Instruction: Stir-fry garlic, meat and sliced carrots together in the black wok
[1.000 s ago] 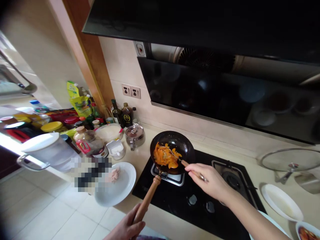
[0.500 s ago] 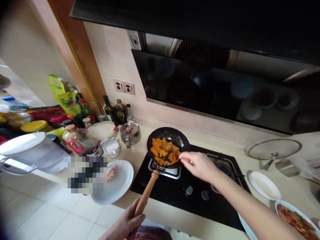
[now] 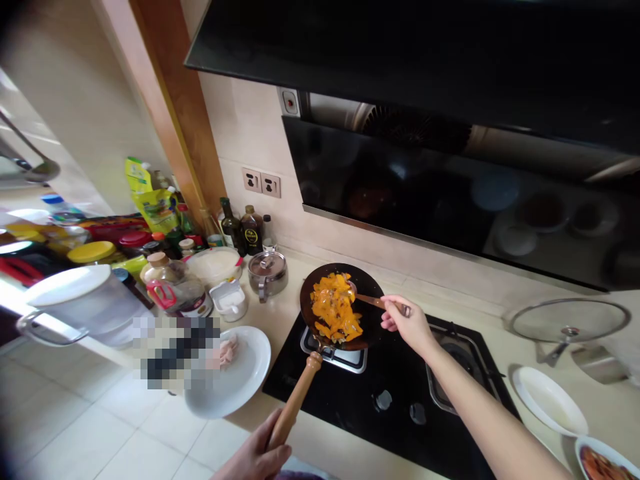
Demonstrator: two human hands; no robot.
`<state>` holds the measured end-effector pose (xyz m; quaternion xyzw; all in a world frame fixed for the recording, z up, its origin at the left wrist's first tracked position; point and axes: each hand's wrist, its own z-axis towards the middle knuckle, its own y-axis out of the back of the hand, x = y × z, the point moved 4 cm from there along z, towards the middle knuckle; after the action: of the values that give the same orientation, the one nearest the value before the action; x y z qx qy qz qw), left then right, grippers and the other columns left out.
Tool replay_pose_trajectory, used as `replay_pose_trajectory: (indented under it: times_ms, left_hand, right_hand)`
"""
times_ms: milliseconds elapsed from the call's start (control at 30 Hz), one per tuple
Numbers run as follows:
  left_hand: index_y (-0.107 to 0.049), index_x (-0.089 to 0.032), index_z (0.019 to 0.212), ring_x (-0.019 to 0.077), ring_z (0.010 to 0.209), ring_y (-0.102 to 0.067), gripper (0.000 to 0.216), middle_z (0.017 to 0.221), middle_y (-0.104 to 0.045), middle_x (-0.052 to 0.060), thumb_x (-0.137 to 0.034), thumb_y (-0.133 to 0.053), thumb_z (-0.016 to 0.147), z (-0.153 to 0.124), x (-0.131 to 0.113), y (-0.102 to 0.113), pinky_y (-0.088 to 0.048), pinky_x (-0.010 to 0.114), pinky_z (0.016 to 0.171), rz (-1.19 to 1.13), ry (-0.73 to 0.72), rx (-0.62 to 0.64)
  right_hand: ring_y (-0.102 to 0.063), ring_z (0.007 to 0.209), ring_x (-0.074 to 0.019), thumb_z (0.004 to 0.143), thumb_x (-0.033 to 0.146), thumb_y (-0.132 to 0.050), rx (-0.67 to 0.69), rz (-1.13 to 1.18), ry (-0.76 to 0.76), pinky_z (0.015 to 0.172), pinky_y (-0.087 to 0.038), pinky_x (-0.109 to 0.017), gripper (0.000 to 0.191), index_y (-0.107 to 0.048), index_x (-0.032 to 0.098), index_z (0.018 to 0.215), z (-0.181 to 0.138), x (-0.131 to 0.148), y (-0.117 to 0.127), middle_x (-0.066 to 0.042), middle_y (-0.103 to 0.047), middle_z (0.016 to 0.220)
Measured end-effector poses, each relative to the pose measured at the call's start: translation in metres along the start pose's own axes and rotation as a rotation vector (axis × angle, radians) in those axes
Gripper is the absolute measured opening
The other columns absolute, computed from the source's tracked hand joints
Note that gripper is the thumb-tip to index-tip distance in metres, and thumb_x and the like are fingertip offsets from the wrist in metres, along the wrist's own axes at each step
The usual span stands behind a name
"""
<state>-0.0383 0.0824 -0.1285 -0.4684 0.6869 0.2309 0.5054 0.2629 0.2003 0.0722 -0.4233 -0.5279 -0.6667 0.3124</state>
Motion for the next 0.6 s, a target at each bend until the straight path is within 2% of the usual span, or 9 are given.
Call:
replay_pose_trajectory:
  times_ms: [67, 200, 300, 400, 500, 600]
  left_hand:
    - [-0.044, -0.02, 0.116, 0.0069, 0.048, -0.041, 0.056, 0.061, -0.046, -0.008, -0.039, -0.068, 0.069, -0.002, -0.001, 0.002, -0.03, 0.019, 0.042, 0.003, -0.023, -0.015]
    - [-0.045, -0.021, 0.119, 0.0131, 0.063, -0.048, 0.057, 0.068, -0.051, -0.005, -0.037, -0.067, 0.069, -0.006, -0.006, 0.005, -0.038, 0.023, 0.054, 0.059, -0.012, -0.049]
    - [-0.048, -0.02, 0.115, 0.0174, 0.079, -0.05, 0.052, 0.079, -0.056, -0.002, -0.032, -0.067, 0.067, -0.007, -0.011, 0.007, -0.042, 0.026, 0.069, 0.128, -0.021, -0.079]
    - [-0.047, -0.019, 0.117, 0.0172, 0.08, -0.05, 0.052, 0.088, -0.057, 0.0, -0.029, -0.064, 0.069, -0.007, -0.012, 0.007, -0.043, 0.028, 0.072, 0.144, -0.007, -0.047]
    - [-0.044, -0.019, 0.12, 0.0168, 0.077, -0.051, 0.05, 0.091, -0.058, 0.001, -0.029, -0.06, 0.074, -0.007, -0.009, 0.008, -0.043, 0.029, 0.07, 0.145, -0.012, -0.021]
    - [-0.043, -0.02, 0.12, 0.0193, 0.085, -0.053, 0.048, 0.097, -0.059, 0.002, -0.028, -0.058, 0.076, -0.007, -0.005, 0.01, -0.042, 0.031, 0.078, 0.168, -0.01, -0.013]
  right_hand:
    - [-0.067, 0.061, -0.0168, 0.08, 0.044, -0.056, 0.111, -0.169, 0.137, 0.059, -0.054, -0.028, 0.031, -0.064, 0.021, 0.099, -0.009, 0.01, -0.001, -0.003, -0.068, 0.073]
    - [-0.066, 0.077, -0.0176, 0.087, 0.034, -0.048, 0.134, -0.522, 0.489, 0.074, -0.051, -0.03, 0.023, -0.066, 0.026, 0.099, -0.022, 0.019, -0.011, -0.004, -0.069, 0.095]
    - [-0.063, 0.075, -0.0149, 0.091, 0.026, -0.04, 0.241, -0.589, 0.642, 0.071, -0.049, -0.027, 0.027, -0.063, 0.023, 0.104, -0.036, 0.004, -0.031, -0.006, -0.066, 0.096]
    - [-0.058, 0.063, -0.0117, 0.091, 0.019, -0.038, 0.448, -0.664, 0.731, 0.06, -0.045, -0.023, 0.028, -0.063, 0.022, 0.104, -0.06, -0.007, -0.039, -0.004, -0.062, 0.084]
    - [-0.056, 0.06, -0.0112, 0.089, 0.017, -0.043, 0.557, -0.735, 0.769, 0.056, -0.042, -0.021, 0.026, -0.065, 0.025, 0.099, -0.084, 0.008, -0.02, -0.001, -0.06, 0.077]
    - [-0.058, 0.061, -0.0113, 0.087, 0.024, -0.049, 0.496, -0.701, 0.704, 0.056, -0.044, -0.021, 0.021, -0.067, 0.029, 0.096, -0.097, 0.045, 0.016, -0.001, -0.062, 0.076]
